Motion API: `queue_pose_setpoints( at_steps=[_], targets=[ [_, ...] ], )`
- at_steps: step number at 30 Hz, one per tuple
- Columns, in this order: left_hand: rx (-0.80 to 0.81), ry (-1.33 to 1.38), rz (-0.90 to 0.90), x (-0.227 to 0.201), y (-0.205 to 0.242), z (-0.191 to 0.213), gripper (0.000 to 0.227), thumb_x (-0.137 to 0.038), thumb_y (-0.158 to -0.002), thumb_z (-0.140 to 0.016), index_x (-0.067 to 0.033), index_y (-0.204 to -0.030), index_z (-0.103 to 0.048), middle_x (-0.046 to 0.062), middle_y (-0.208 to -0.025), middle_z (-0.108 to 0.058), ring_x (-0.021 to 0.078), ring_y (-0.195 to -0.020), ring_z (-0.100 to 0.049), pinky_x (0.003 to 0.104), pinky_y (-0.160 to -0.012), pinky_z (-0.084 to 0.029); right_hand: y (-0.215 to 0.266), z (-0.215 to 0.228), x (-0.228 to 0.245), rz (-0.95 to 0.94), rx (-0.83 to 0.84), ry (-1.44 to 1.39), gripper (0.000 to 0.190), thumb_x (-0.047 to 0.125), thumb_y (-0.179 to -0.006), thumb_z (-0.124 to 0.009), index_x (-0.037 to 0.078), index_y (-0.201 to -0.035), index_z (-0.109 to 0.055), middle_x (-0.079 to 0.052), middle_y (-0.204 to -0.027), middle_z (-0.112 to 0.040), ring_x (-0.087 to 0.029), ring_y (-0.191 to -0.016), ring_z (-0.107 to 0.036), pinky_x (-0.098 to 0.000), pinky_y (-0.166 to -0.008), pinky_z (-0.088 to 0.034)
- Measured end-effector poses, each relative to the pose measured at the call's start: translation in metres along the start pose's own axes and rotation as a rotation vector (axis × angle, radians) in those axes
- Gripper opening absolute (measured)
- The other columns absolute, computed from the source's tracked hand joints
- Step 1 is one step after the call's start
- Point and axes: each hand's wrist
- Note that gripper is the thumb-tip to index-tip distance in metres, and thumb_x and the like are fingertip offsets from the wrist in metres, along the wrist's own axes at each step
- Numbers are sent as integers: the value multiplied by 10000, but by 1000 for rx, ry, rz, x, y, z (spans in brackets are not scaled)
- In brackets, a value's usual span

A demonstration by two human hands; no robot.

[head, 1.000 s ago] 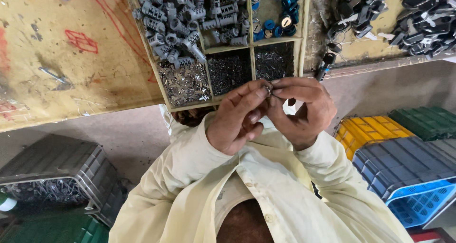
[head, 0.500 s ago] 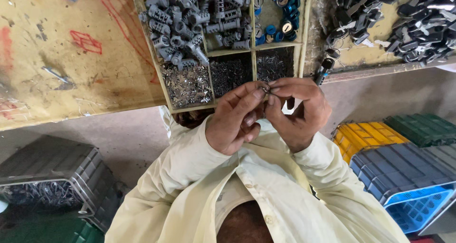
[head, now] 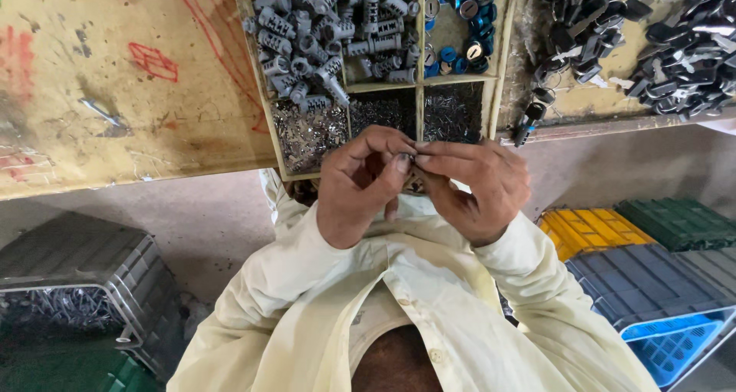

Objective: The person assembles keychains by hand, picking small metal components from a compartmentalized tray and attaching them to key blanks. They repeatedly insert pins and fasteners, then place the finished keychains into a pile on the table.

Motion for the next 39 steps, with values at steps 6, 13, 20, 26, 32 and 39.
queue_pose_setpoints(
  at_steps=[6,13,20,26,32,39],
  targets=[
    [62,-381,-153,-30,14,37,129,-34,-1000,-678,1,-1119,-640,53,-1166,-598,54,-931,-563,221,-786,-490,-41,8,-1,312,241,64,237,82,-854,-851,102,-1085,-801,-54,-1049,-783,-157,-762,-708,-307,-616,-530],
    [-8,-213,7,-41,26,53,122,-57,-1027,-598,-28,-1146,-601,57,-1121,-642,45,-725,-565,220,-558,-522,-95,-5,-24,91,220,228,214,201,-996,-901,143,-1135,-749,-36,-1096,-715,-208,-988,-696,-349,-811,-581],
    [-57,-190,-118,-40,25,31,95,-36,-1072,-585,-41,-1164,-559,40,-994,-605,39,-603,-477,208,-530,-419,-92,-11,-29,71,36,325,304,94,-973,-892,66,-1169,-661,-118,-1129,-674,-284,-999,-676,-407,-839,-577],
    [111,-50,13,-41,15,19,137,-47,-1038,-627,-61,-1136,-532,46,-1020,-636,36,-626,-478,214,-545,-410,-23,8,1,-209,241,-273,309,-47,-886,-784,24,-1164,-668,-143,-1161,-752,-195,-869,-747,-303,-732,-600],
    [105,-57,-15,-23,11,15,144,11,-1026,-660,-42,-1095,-546,31,-1105,-609,50,-954,-568,225,-862,-502,-3,4,3,-235,237,-259,369,-87,-848,-750,20,-1195,-686,-152,-1209,-736,-242,-1029,-754,-319,-821,-609],
    [52,-57,-69,-12,16,19,188,74,-983,-665,-45,-1060,-540,1,-1058,-572,37,-945,-522,212,-860,-463,-15,6,8,-157,291,-211,425,-102,-854,-768,50,-1246,-706,-140,-1237,-713,-265,-1060,-748,-335,-877,-619]
  ],
)
Point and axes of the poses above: each hand's wrist, its own y-axis away from the middle knuckle, its own z-axis out of the back of the hand, x = y × z
